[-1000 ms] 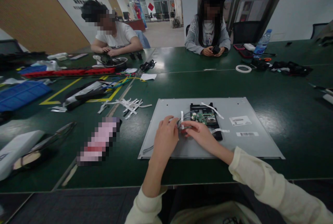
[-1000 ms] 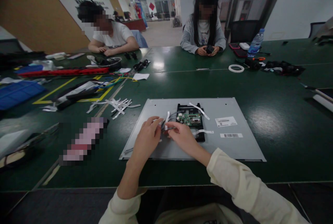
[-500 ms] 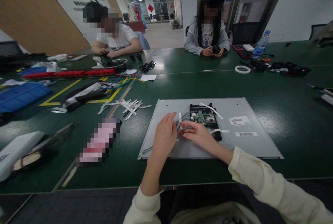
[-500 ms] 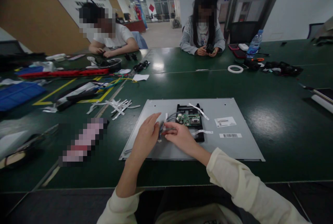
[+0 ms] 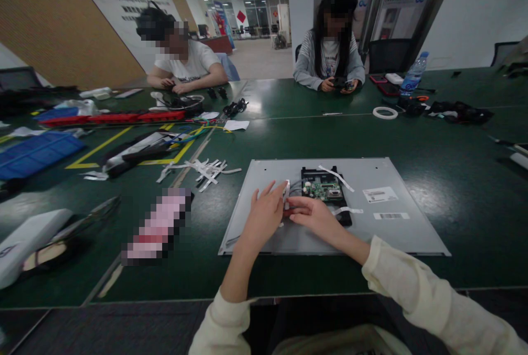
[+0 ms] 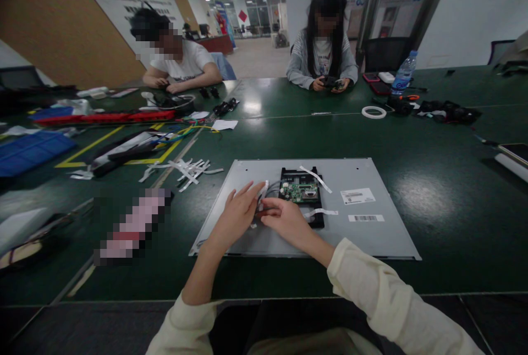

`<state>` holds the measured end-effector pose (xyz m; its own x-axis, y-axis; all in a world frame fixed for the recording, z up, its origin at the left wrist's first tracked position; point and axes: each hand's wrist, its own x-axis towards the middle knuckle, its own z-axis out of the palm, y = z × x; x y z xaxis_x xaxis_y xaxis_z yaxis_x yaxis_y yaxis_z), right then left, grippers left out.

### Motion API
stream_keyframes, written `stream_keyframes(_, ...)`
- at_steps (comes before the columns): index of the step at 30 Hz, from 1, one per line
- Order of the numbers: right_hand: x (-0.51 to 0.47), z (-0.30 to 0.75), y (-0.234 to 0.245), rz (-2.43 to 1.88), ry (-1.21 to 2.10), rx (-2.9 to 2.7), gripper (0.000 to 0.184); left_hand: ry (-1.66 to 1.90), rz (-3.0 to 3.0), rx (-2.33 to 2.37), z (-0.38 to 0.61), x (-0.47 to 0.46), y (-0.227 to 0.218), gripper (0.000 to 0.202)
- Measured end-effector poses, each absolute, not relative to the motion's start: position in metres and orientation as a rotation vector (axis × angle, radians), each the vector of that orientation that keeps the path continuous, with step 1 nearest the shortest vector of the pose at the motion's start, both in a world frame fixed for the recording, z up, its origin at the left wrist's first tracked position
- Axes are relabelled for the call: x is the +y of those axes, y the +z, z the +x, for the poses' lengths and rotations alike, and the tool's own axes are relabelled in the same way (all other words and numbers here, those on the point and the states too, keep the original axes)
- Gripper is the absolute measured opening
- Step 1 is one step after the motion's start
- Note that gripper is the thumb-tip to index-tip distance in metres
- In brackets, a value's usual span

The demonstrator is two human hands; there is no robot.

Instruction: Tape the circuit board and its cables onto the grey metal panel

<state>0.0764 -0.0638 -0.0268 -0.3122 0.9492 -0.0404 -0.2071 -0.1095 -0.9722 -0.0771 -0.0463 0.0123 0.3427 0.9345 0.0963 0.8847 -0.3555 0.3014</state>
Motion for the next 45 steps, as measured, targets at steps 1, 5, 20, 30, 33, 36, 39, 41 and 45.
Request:
stream_keyframes(1, -0.064, 0.077, -0.027, -0.917, 1.582, -1.226, 0.045, 0.409, 2.406, 1.669, -0.077, -0.046, 0.012, 0.046)
stream_keyframes(5, -0.067, 0.077, -0.025, -0.887, 1.534, -1.283, 0.045, 0.544, 2.413, 1.741, -0.078, -0.047, 0.012, 0.048)
stream_keyframes(20, -0.064, 0.077, -0.025, -0.987, 1.43, -1.389, 0.044, 0.34, 2.455, 1.691, -0.074, -0.051, 0.011, 0.045)
stream_keyframes(30, -0.068, 0.079, -0.018, -1.062, 1.344, -1.505, 0.037, 0.246, 2.551, 1.734, -0.072, -0.055, 0.011, 0.052)
stream_keyframes(33, -0.067, 0.079, -0.021, -1.054, 1.384, -1.484, 0.037, 0.251, 2.568, 1.743, -0.072, -0.057, 0.01, 0.053)
stream_keyframes(36, -0.066, 0.079, -0.021, -1.047, 1.446, -1.47, 0.036, 0.27, 2.568, 1.743, -0.071, -0.058, 0.01, 0.052)
stream_keyframes(39, -0.065, 0.079, -0.019, -1.032, 1.586, -1.391, 0.038, 0.284, 2.534, 1.759, -0.069, -0.055, 0.009, 0.046)
stream_keyframes(41, -0.065, 0.08, -0.016, -1.023, 1.686, -1.326, 0.038, 0.292, 2.506, 1.782, -0.067, -0.052, 0.009, 0.041)
stream_keyframes(45, -0.066, 0.084, -0.008, -1.046, 1.866, -1.317, 0.032, 0.289, 2.478, 1.817, -0.064, -0.048, 0.011, 0.037)
